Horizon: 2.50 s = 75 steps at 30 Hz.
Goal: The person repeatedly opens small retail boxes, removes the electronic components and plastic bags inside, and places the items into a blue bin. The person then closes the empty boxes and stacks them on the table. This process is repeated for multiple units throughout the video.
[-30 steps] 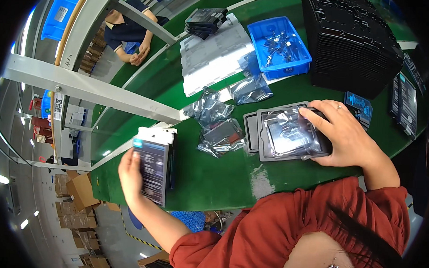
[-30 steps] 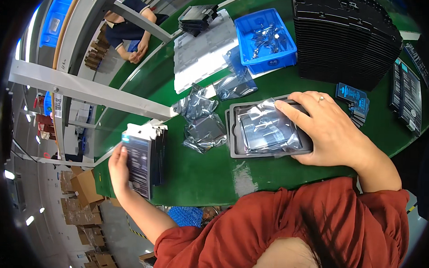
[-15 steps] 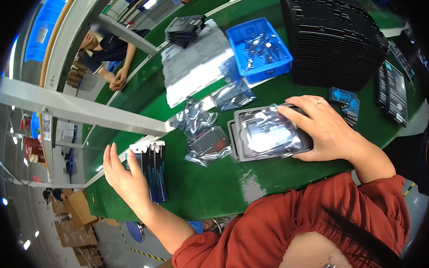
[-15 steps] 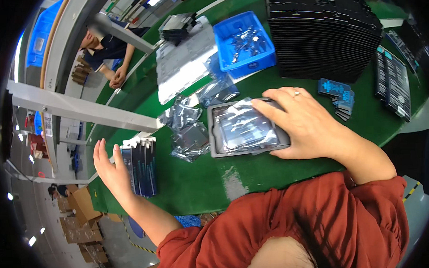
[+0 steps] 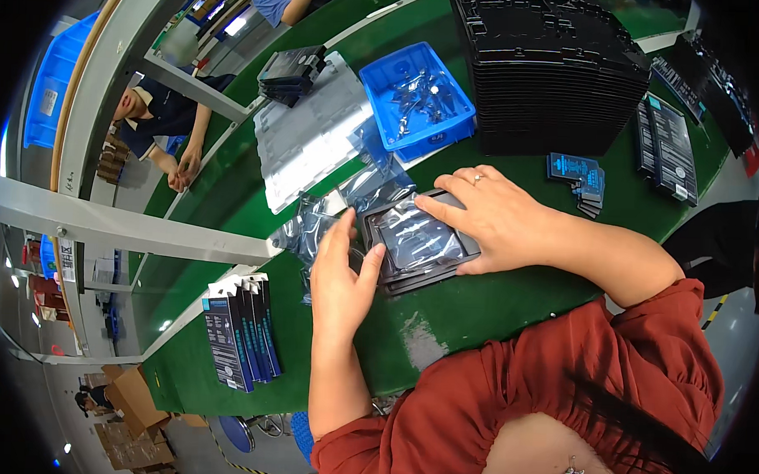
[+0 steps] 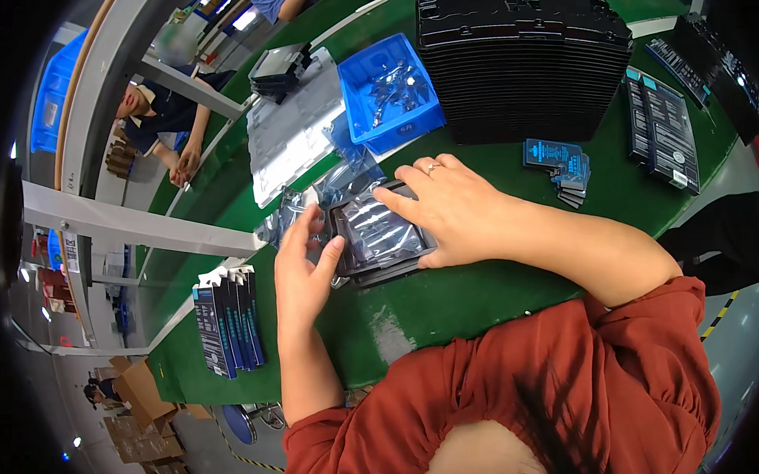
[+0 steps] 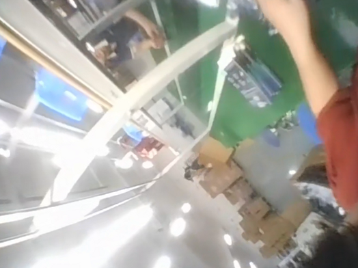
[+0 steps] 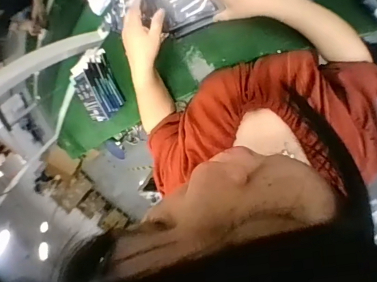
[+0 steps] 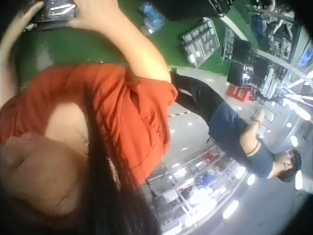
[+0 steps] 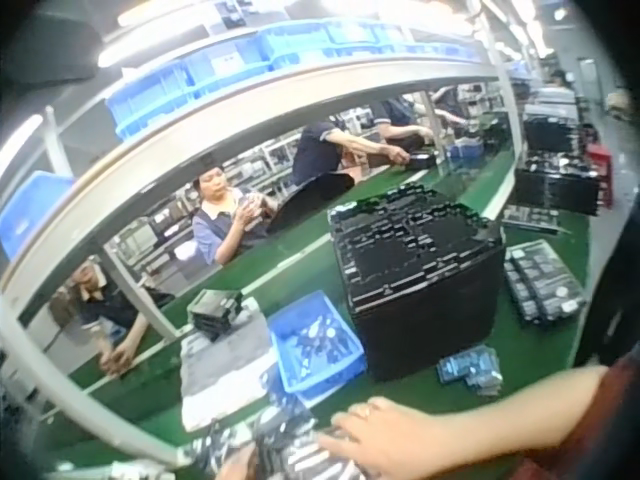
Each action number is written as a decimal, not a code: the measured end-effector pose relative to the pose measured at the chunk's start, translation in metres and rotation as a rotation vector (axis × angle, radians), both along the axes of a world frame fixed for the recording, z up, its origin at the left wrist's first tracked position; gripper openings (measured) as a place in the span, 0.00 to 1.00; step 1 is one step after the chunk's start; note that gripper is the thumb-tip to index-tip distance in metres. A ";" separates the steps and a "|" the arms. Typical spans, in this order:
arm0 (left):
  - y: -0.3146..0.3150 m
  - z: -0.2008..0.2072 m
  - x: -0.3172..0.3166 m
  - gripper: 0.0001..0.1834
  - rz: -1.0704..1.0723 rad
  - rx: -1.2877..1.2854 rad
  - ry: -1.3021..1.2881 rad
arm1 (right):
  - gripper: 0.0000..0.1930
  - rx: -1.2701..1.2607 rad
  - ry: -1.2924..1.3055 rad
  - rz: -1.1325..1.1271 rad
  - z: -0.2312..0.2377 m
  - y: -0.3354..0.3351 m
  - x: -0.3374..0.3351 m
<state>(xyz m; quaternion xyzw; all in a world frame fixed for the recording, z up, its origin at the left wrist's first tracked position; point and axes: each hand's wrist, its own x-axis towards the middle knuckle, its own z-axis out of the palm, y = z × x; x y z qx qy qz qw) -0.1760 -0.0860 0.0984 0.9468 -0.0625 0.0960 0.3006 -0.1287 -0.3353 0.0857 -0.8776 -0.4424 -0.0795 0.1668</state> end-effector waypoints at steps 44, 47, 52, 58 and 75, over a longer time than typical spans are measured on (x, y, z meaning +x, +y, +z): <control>0.008 -0.008 -0.002 0.48 -0.215 -0.180 0.137 | 0.33 0.928 0.821 -0.357 -0.029 0.005 -0.012; 0.002 -0.010 -0.005 0.50 -0.213 0.035 0.140 | 0.31 0.921 0.759 -0.314 -0.037 0.008 -0.014; -0.004 -0.013 -0.007 0.49 -0.222 0.183 0.124 | 0.28 0.320 0.494 -0.372 -0.004 -0.006 -0.017; -0.023 -0.022 -0.012 0.48 -0.235 0.270 0.019 | 0.20 0.177 0.180 -0.371 -0.015 -0.019 -0.009; -0.021 -0.017 -0.015 0.49 -0.212 0.404 0.053 | 0.15 0.047 0.069 -0.288 -0.040 -0.003 0.002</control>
